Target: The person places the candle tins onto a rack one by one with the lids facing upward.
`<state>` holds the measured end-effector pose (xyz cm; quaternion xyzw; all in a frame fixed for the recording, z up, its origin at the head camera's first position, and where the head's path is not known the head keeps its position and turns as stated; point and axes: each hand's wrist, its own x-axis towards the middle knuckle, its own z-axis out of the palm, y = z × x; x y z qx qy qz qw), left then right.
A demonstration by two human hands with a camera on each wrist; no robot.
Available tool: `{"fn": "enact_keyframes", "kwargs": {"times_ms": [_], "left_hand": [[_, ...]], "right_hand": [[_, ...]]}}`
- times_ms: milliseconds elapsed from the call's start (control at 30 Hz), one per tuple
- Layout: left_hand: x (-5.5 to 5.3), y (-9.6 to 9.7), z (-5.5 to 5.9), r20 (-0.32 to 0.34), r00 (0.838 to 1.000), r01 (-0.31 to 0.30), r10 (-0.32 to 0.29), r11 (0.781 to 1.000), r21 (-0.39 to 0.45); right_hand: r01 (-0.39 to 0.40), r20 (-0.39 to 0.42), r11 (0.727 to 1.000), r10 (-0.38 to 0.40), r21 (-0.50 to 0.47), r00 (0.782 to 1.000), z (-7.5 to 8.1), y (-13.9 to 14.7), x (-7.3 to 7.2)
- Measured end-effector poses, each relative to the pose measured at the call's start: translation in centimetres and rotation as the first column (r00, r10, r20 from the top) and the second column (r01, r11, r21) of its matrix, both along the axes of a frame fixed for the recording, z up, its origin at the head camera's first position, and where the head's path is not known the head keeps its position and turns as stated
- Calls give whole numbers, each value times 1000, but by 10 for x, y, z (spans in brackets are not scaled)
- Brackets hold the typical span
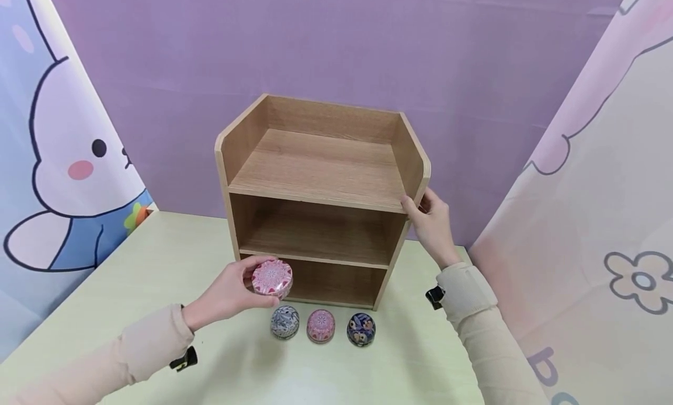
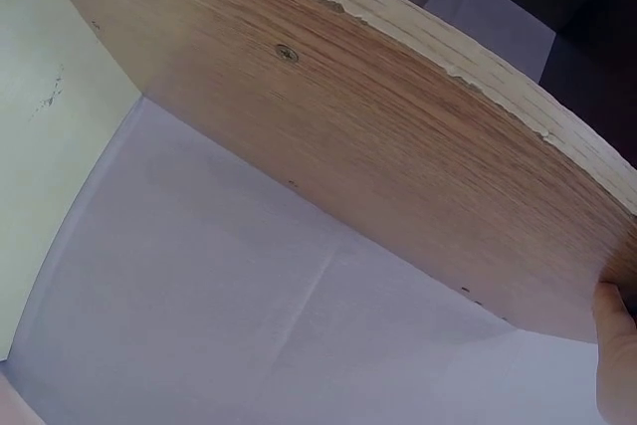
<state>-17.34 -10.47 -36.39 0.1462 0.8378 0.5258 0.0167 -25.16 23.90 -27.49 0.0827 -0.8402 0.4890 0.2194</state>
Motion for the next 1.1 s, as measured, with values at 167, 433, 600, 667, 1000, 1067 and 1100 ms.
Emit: {"fn": "enact_keyframes", "kwargs": {"times_ms": [167, 433, 600, 667, 1000, 1067, 1100], "left_hand": [[-3, 8, 29, -52, 998, 33, -33, 999, 6], [-10, 27, 81, -137, 987, 87, -86, 996, 7], [-17, 34, 104, -172, 980, 97, -98, 995, -20], [-20, 37, 110, -188, 977, 91, -97, 995, -42], [-27, 49, 126, -192, 976, 77, -103, 988, -134], [-30, 53, 130, -196, 975, 86, -109, 988, -125], [-32, 55, 132, -198, 974, 86, -109, 989, -121]], "right_hand": [[1, 6, 1000, -1, 13, 1000, -1, 0, 0], [4, -15, 1000, -4, -4, 1000, 0, 0, 1], [1, -10, 1000, -1, -22, 1000, 2, -3, 1], [3, -8, 1000, -3, -16, 1000, 2, -3, 2], [21, -8, 1000, -21, 18, 1000, 1, -3, 1], [26, -13, 999, -26, 23, 1000, 2, -2, 1], [27, -17, 999, -26, 24, 1000, 2, -1, 1]]}}
